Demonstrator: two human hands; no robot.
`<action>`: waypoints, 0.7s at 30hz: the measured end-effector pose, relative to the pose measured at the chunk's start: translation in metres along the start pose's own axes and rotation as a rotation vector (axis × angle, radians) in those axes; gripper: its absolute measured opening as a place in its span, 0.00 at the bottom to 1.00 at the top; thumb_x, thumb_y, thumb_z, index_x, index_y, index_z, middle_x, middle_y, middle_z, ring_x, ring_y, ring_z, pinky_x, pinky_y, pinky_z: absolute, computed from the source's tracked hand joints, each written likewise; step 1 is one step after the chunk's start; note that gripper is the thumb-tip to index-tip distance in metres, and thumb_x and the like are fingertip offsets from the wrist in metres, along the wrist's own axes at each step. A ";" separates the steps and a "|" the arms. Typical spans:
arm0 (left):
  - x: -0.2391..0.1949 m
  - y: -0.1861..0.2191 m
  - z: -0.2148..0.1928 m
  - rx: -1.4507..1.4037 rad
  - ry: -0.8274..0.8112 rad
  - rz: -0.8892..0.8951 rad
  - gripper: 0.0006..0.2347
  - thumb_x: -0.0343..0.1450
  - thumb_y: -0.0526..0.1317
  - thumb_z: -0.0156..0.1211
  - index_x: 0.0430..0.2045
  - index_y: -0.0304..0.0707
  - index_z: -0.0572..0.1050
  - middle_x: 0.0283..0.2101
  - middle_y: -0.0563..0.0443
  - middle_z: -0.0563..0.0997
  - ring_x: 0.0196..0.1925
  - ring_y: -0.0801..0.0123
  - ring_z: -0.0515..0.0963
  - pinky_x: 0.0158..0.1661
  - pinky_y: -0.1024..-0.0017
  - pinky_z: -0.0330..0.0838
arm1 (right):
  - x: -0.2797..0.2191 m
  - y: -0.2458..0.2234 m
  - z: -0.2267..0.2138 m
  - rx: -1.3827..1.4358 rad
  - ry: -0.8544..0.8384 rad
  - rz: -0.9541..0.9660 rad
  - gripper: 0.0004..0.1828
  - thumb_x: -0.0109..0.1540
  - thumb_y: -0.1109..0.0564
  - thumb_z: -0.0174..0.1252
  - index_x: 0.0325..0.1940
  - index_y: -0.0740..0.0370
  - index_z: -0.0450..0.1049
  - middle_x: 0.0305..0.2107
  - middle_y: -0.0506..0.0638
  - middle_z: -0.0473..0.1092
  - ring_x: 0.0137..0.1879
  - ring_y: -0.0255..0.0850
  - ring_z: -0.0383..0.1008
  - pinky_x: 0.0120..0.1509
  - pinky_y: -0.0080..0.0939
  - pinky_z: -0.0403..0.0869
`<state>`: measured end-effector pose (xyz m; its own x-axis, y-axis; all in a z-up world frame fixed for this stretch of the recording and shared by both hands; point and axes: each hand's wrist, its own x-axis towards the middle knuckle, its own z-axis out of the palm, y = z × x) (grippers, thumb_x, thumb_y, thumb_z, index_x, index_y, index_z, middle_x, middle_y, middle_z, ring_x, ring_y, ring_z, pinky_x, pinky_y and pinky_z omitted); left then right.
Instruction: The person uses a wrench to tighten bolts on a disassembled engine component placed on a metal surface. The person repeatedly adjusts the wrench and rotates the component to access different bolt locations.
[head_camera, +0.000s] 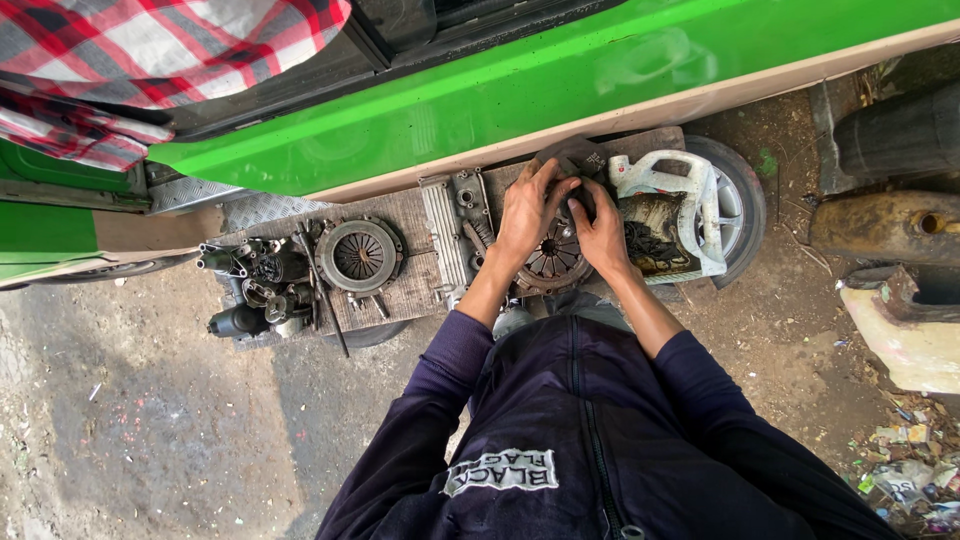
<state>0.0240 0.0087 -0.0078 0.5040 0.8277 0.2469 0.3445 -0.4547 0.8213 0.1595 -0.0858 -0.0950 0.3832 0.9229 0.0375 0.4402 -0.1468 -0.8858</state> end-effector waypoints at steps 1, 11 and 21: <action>0.002 -0.001 0.000 -0.010 -0.010 -0.017 0.10 0.71 0.41 0.66 0.36 0.34 0.73 0.37 0.39 0.78 0.36 0.45 0.81 0.34 0.55 0.75 | 0.002 0.000 0.000 0.021 0.022 -0.019 0.22 0.69 0.57 0.56 0.66 0.68 0.66 0.57 0.65 0.71 0.62 0.57 0.76 0.65 0.51 0.74; 0.005 -0.007 -0.003 0.020 0.011 -0.024 0.11 0.71 0.40 0.66 0.36 0.33 0.73 0.36 0.38 0.77 0.35 0.45 0.81 0.33 0.55 0.75 | 0.008 0.002 0.008 -0.107 -0.057 0.028 0.23 0.69 0.57 0.57 0.67 0.69 0.65 0.57 0.66 0.71 0.62 0.58 0.74 0.65 0.52 0.73; 0.000 -0.005 -0.004 0.029 0.017 -0.024 0.11 0.71 0.40 0.67 0.36 0.30 0.74 0.36 0.38 0.79 0.37 0.45 0.81 0.36 0.55 0.75 | 0.002 -0.006 0.007 -0.108 -0.079 0.052 0.24 0.71 0.58 0.56 0.69 0.71 0.62 0.59 0.69 0.69 0.63 0.62 0.71 0.66 0.54 0.70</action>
<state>0.0192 0.0122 -0.0097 0.4819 0.8439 0.2358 0.3793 -0.4435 0.8121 0.1517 -0.0805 -0.0925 0.3442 0.9377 -0.0474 0.5083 -0.2286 -0.8303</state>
